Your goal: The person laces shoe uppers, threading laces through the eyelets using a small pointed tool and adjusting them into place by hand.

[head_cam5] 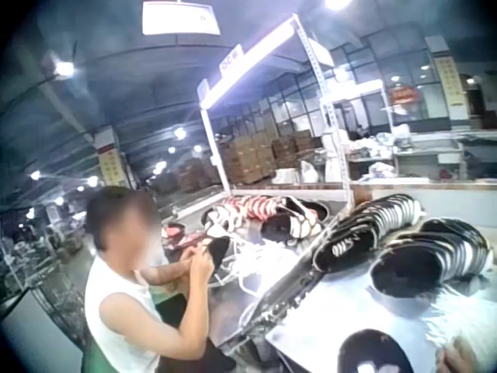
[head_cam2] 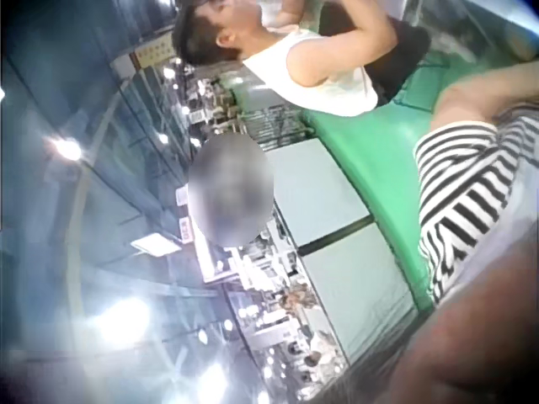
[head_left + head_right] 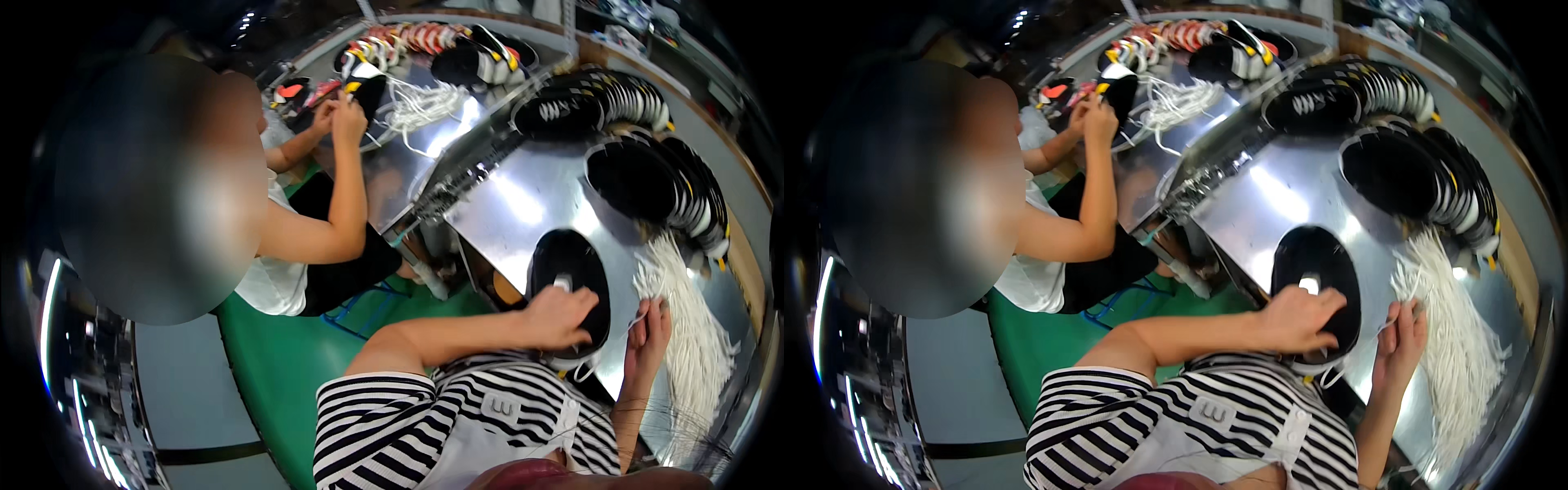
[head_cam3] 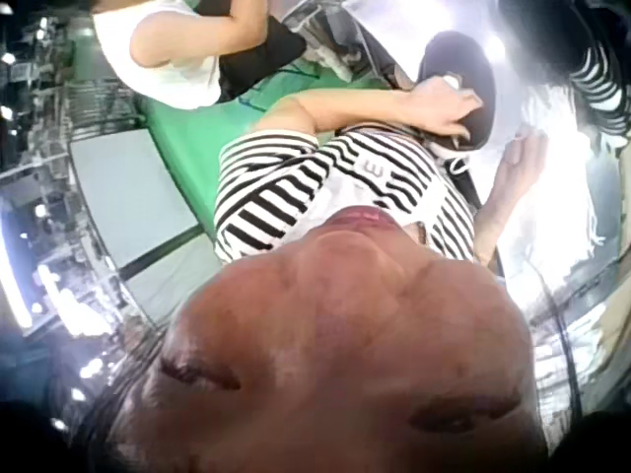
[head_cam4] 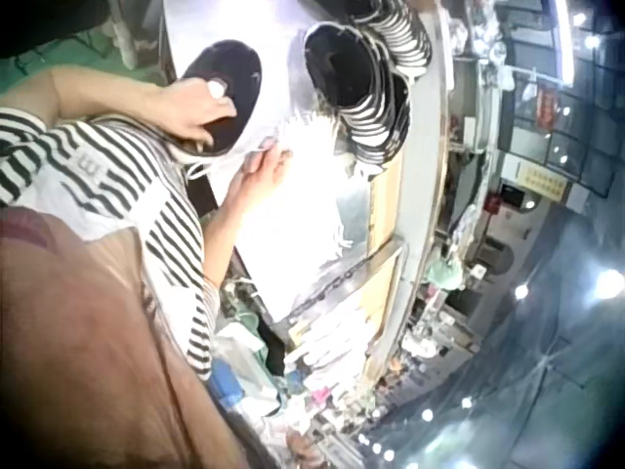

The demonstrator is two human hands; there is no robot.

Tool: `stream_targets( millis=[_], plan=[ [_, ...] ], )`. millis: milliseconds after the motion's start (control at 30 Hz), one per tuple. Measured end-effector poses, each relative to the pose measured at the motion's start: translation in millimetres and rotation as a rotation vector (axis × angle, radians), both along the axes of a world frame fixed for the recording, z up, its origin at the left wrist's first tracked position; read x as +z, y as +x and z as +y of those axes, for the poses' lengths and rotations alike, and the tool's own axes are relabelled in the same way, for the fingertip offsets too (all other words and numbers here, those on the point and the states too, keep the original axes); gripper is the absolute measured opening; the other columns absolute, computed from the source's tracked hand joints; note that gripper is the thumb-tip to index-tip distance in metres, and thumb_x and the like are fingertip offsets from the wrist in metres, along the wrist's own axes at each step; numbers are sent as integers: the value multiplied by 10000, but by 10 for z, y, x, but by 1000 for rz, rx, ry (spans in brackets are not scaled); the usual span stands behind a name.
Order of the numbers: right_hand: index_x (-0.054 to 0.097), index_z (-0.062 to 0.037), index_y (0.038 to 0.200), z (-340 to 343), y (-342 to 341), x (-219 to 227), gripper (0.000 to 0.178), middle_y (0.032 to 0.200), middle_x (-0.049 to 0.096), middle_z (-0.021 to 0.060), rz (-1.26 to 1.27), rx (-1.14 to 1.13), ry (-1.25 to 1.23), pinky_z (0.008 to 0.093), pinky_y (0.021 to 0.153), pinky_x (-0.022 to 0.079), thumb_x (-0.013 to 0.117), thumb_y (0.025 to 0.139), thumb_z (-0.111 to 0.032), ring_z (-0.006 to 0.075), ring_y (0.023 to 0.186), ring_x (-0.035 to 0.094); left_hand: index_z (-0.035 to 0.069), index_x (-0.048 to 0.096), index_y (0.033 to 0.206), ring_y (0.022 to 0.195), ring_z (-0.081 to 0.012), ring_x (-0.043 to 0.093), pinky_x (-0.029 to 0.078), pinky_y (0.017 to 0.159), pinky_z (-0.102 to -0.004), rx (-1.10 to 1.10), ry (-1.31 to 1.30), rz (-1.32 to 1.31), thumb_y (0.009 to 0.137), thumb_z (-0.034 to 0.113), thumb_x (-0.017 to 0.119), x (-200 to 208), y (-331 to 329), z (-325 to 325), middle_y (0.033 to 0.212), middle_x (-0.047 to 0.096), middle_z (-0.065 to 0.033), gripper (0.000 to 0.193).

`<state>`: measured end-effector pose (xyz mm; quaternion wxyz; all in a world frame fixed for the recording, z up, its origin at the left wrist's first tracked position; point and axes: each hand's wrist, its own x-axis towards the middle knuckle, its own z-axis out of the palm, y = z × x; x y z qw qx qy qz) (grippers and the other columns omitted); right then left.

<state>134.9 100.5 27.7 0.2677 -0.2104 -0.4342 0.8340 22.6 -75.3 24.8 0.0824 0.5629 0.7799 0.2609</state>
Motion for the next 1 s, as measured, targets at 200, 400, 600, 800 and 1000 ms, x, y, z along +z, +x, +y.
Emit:
stream_targets(
  millis=[200,400,600,800,1000],
  plan=[
    [544,-86,954,-27,146,216,67,843,623,15,-1,-104,253,135,427,254,570,964,-148,-15,513,357,11,593,1116,843,-354,671,534,729,-413,-44,-127,-440,861,445,654,348,142,-131,1022,675,-173,507],
    [544,-76,938,-118,160,102,101,849,625,21,-7,-114,122,162,458,252,587,955,-166,12,520,351,-30,490,1225,792,-363,662,526,641,-418,-252,-468,-99,827,321,722,205,146,-121,1001,624,-260,579],
    [560,-66,945,83,342,252,84,831,634,32,76,-144,157,151,463,259,577,961,-146,7,501,337,11,579,1165,646,-184,623,479,644,-298,-202,444,-1299,905,225,613,374,-754,-522,880,662,-134,339],
    [569,-13,1050,-54,-321,38,153,821,633,41,-126,73,131,146,461,256,603,928,-99,6,500,338,16,522,1285,822,-227,603,482,713,-307,449,516,-1630,951,156,553,-331,-1501,-692,1091,630,-157,364],
    [565,-19,1002,-64,-758,-201,121,834,657,69,-207,156,57,155,446,264,595,936,-115,8,486,353,4,574,1185,1010,-182,597,476,883,-322,636,549,-588,948,128,569,305,-1444,-592,1130,630,-96,268]
  ],
)
